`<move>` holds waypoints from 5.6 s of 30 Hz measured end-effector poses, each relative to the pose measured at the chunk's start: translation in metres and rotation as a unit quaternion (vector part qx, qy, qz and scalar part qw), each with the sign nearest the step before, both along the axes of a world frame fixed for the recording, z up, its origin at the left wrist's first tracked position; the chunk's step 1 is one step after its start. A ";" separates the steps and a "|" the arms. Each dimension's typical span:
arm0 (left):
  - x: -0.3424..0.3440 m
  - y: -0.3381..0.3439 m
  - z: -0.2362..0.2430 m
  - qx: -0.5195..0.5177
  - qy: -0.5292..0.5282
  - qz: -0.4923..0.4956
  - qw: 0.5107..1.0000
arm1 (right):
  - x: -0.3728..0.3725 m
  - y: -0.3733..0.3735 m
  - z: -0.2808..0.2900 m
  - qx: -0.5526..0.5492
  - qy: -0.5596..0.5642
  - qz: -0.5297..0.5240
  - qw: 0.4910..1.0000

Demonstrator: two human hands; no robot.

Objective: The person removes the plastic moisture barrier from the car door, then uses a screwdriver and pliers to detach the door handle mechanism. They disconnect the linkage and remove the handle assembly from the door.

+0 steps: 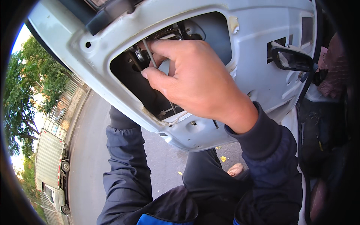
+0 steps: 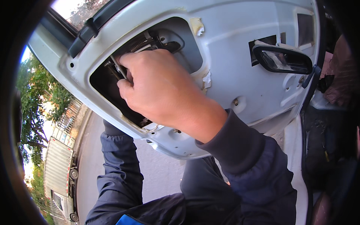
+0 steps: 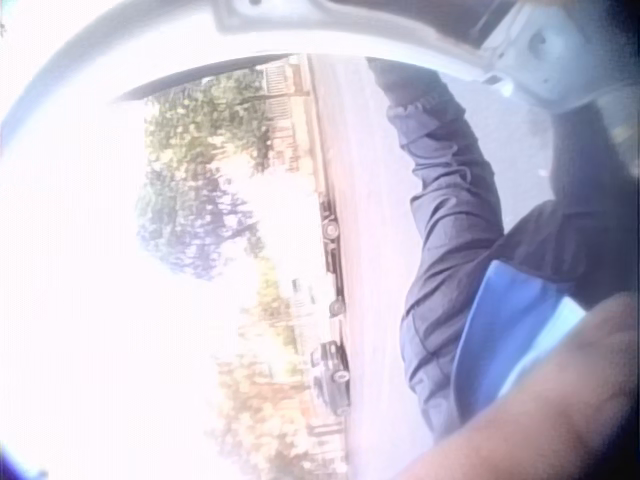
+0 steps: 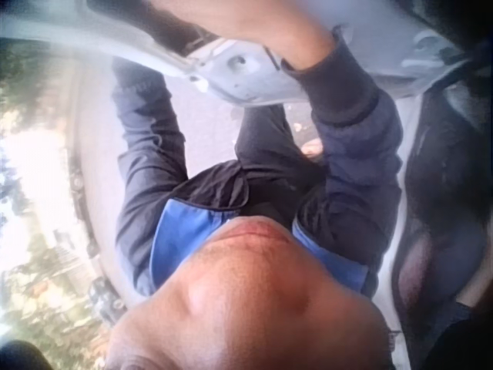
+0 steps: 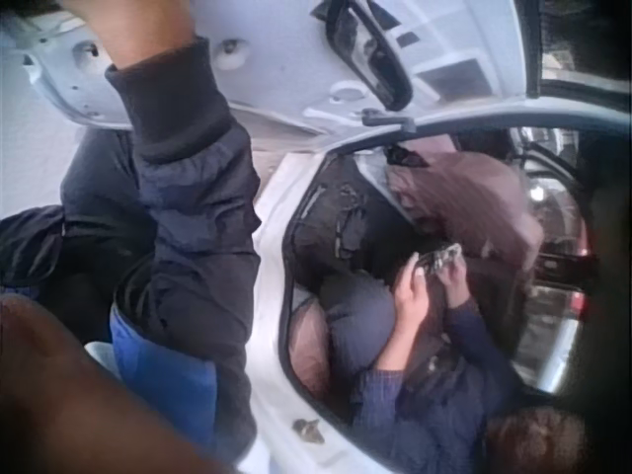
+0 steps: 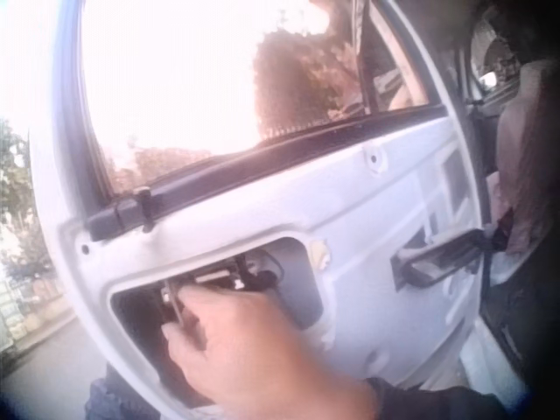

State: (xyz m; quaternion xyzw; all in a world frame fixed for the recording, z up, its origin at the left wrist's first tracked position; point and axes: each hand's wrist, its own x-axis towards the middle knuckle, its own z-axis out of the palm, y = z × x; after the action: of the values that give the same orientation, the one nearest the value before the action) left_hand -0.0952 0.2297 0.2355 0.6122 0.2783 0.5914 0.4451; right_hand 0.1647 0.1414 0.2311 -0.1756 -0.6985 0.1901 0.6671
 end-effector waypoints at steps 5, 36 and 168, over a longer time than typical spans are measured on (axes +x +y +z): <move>0.000 0.016 0.012 0.005 -0.016 0.003 1.000 | 0.000 -0.008 0.007 -0.058 0.018 0.013 0.998; -0.075 0.060 -0.028 0.011 -0.105 0.114 0.988 | -0.022 -0.031 0.017 -0.032 0.057 -0.192 0.979; 0.026 -0.217 -0.355 -0.357 0.168 0.119 0.911 | 0.471 -0.146 -0.521 -0.461 -0.096 -0.734 0.489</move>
State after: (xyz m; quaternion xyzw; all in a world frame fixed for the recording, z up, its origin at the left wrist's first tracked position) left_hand -0.0693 0.0131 -0.1192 0.4647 0.6125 0.3899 0.5069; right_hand 0.6354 -0.0050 -0.2900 -0.9247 -0.1888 -0.0913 0.3178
